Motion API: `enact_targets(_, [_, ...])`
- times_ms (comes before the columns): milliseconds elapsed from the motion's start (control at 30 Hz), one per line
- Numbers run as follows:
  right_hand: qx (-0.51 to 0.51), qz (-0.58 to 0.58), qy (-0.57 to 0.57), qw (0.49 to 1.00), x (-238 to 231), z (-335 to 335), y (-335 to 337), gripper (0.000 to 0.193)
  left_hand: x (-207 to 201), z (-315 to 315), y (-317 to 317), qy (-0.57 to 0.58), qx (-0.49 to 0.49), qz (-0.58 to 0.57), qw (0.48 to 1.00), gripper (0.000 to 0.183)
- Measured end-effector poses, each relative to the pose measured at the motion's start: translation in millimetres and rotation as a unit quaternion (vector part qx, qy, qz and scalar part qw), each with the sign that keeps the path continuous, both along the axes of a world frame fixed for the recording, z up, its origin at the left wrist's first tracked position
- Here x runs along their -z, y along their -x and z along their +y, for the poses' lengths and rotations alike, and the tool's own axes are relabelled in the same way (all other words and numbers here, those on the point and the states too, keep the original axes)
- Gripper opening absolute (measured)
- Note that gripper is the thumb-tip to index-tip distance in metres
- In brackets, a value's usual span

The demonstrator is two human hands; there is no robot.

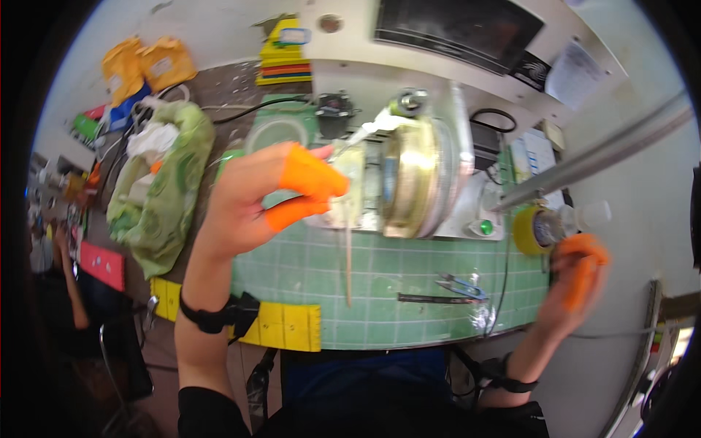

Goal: Assembling small electronic or optical components using glue, tweezers, and a rotating fixture.

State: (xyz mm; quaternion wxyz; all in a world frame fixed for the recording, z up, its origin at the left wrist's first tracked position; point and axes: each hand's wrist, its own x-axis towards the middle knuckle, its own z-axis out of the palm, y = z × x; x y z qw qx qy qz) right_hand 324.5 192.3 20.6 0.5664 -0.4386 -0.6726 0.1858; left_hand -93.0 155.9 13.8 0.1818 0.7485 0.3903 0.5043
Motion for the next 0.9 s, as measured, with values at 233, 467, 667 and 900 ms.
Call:
enact_targets(233, [0.171,-0.068,0.010,0.983,6.5,99.4,-110.2,0.048,7.6,1.6,3.4,-0.023,0.024,-0.026,0.999,0.016])
enact_targets(467, [0.056,0.190,-0.030,0.980,-37.7,95.7,-125.4,0.045,8.7,-2.5,7.5,-0.030,0.024,-0.029,0.999,0.018])
enact_targets(667, [-0.095,0.219,-0.089,0.967,-69.8,47.7,44.4,0.062,16.5,-0.3,8.7,-0.040,0.028,-0.031,0.998,0.018])
enact_targets(900, [-0.221,0.037,-0.032,0.974,-46.2,19.7,177.7,0.060,17.3,0.2,6.6,-0.039,0.015,-0.040,0.998,0.019])
